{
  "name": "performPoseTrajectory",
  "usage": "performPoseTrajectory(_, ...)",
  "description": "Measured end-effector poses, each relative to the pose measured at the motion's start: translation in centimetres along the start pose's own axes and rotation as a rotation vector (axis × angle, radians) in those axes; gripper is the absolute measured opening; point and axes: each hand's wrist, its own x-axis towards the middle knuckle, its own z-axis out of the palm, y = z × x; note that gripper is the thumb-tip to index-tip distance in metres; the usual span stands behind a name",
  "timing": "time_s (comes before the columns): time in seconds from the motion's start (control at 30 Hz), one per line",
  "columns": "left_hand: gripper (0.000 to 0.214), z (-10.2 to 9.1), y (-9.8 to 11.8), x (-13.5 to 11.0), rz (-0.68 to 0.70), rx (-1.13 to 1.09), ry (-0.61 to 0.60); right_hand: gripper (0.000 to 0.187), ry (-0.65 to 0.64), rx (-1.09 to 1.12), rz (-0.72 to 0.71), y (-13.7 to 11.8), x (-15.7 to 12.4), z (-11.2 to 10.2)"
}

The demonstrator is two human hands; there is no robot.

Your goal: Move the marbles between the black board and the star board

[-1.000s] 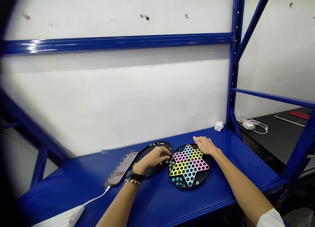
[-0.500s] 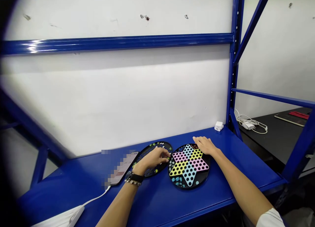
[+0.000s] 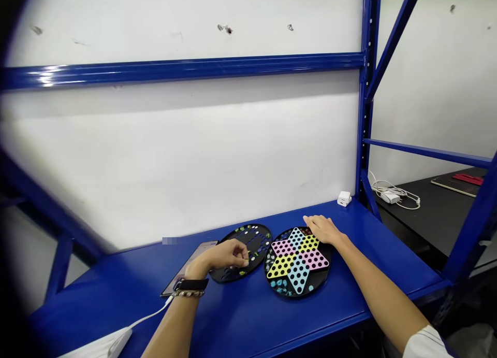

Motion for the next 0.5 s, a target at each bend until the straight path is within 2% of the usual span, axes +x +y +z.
performPoseTrajectory(0.1,0.017,0.5,0.7,-0.2,-0.116,-0.073,-0.102,0.063,-0.031,0.052,-0.028,0.1,0.0,0.0)
performPoseTrajectory(0.17,0.016,0.7,1.3,-0.3,-0.162,-0.104,-0.123,0.064,-0.026,0.059,-0.029,0.2,0.1,0.0)
performPoseTrajectory(0.4,0.014,0.7,1.6,-0.5,-0.105,-0.141,-0.102,0.064,-0.027,0.053,-0.028,0.2,0.0,0.0)
performPoseTrajectory(0.5,0.015,0.3,1.1,-0.5,-0.041,-0.141,-0.010,0.063,-0.031,0.060,-0.026,0.1,0.0,0.0)
